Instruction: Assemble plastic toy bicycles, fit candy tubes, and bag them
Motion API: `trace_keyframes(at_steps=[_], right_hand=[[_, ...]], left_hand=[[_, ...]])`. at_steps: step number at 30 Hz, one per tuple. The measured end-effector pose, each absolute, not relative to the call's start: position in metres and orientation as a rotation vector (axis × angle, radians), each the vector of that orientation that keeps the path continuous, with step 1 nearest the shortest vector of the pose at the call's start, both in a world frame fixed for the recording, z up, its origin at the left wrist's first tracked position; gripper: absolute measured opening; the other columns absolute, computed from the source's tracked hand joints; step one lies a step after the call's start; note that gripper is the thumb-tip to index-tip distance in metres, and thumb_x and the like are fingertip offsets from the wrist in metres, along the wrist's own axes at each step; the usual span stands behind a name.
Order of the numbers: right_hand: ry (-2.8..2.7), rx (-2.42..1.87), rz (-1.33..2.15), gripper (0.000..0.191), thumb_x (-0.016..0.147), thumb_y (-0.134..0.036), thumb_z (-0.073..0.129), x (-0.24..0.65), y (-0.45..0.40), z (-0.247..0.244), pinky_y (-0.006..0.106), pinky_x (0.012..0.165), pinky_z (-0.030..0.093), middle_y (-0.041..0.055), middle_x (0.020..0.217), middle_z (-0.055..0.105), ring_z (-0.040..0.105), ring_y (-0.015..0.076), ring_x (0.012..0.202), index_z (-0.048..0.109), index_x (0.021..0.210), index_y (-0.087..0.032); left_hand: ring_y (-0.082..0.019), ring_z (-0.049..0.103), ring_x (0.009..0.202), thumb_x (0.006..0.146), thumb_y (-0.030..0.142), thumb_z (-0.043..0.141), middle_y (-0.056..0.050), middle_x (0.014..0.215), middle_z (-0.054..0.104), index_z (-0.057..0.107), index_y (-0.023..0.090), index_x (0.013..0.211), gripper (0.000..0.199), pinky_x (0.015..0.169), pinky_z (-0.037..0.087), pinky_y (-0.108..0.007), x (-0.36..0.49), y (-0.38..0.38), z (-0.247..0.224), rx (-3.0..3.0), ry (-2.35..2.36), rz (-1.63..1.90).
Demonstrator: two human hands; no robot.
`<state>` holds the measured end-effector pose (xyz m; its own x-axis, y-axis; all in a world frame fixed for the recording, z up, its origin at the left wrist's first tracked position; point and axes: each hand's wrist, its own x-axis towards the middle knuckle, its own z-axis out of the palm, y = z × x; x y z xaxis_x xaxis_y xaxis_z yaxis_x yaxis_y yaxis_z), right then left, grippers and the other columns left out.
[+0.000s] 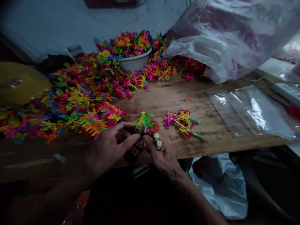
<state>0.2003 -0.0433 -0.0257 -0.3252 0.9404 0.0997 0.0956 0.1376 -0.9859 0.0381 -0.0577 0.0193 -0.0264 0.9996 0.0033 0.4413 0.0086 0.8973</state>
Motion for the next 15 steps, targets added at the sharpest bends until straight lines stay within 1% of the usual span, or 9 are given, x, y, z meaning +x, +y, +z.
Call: trace_keyframes(at_steps=[2,4,6,7,8,10,13,15], right_hand=[[-1.542,-0.953,1.465,0.035,0.090,-0.045,0.045,0.204,-0.041,-0.015,0.020,0.047,0.031,-0.0022,0.061,0.037,0.033,0.0086,0.053,0.048,0.070,-0.017],[-1.527,-0.905,1.527,0.038,0.090,-0.047,0.044,0.207,-0.038,-0.011,0.020,0.047,0.030,-0.0031,0.060,0.034,0.031,0.0080,0.053,0.044,0.066,-0.017],[-1.557,-0.892,1.537,0.039,0.091,-0.047,0.043,0.212,-0.035,-0.014,0.020,0.048,0.032,-0.0030,0.059,0.036,0.033,0.0082,0.053,0.043,0.065,-0.017],[-1.597,-0.892,1.529,0.039,0.091,-0.047,0.042,0.215,-0.033,-0.017,0.021,0.050,0.034,-0.0021,0.060,0.039,0.036,0.0089,0.054,0.045,0.066,-0.017],[-1.651,-0.902,1.502,0.037,0.091,-0.046,0.042,0.220,-0.031,-0.022,0.022,0.053,0.036,-0.0009,0.063,0.043,0.040,0.0098,0.057,0.047,0.068,-0.017],[-1.779,-0.951,1.416,0.033,0.090,-0.043,0.046,0.232,-0.024,-0.033,0.022,0.057,0.038,0.0002,0.068,0.049,0.045,0.0114,0.063,0.051,0.072,-0.017],[-1.848,-1.197,1.136,0.030,0.089,-0.040,0.046,0.247,-0.009,-0.050,0.022,0.051,0.033,-0.0015,0.062,0.045,0.041,0.0107,0.057,0.053,0.071,-0.017],[-1.863,-1.388,0.909,0.027,0.088,-0.036,0.046,0.249,0.004,-0.056,0.022,0.050,0.032,-0.0013,0.061,0.046,0.041,0.0110,0.055,0.052,0.070,-0.017]], left_hand=[[-0.015,0.060,0.067,0.071,0.038,0.070,-0.004,0.091,0.067,0.059,0.020,0.106,0.040,0.057,0.044,-0.022,0.049,-0.049,0.008,1.282,1.366,0.990],[-0.014,0.061,0.069,0.073,0.035,0.069,-0.005,0.097,0.066,0.056,0.018,0.106,0.040,0.058,0.045,-0.022,0.059,-0.040,-0.001,1.092,1.174,0.995],[-0.011,0.058,0.065,0.076,0.032,0.067,-0.003,0.087,0.064,0.055,0.016,0.100,0.031,0.058,0.045,-0.021,0.067,-0.035,-0.006,0.927,1.035,1.027],[-0.010,0.057,0.063,0.077,0.030,0.065,-0.001,0.081,0.063,0.055,0.015,0.097,0.026,0.058,0.045,-0.020,0.070,-0.034,-0.007,0.844,0.982,1.041],[-0.009,0.055,0.061,0.078,0.027,0.064,0.000,0.076,0.062,0.055,0.015,0.094,0.022,0.059,0.045,-0.020,0.071,-0.033,-0.008,0.763,0.943,1.056],[-0.009,0.057,0.066,0.078,0.023,0.064,0.000,0.077,0.062,0.055,0.014,0.093,0.019,0.063,0.047,-0.020,0.072,-0.031,-0.008,0.637,0.906,1.056],[-0.011,0.061,0.077,0.078,0.020,0.066,-0.001,0.086,0.064,0.054,0.015,0.099,0.025,0.073,0.049,-0.021,0.069,-0.028,-0.009,0.577,0.972,1.065],[-0.009,0.060,0.076,0.077,0.019,0.067,0.000,0.087,0.064,0.055,0.016,0.099,0.025,0.071,0.049,-0.018,0.069,-0.026,-0.011,0.569,1.059,1.133]])
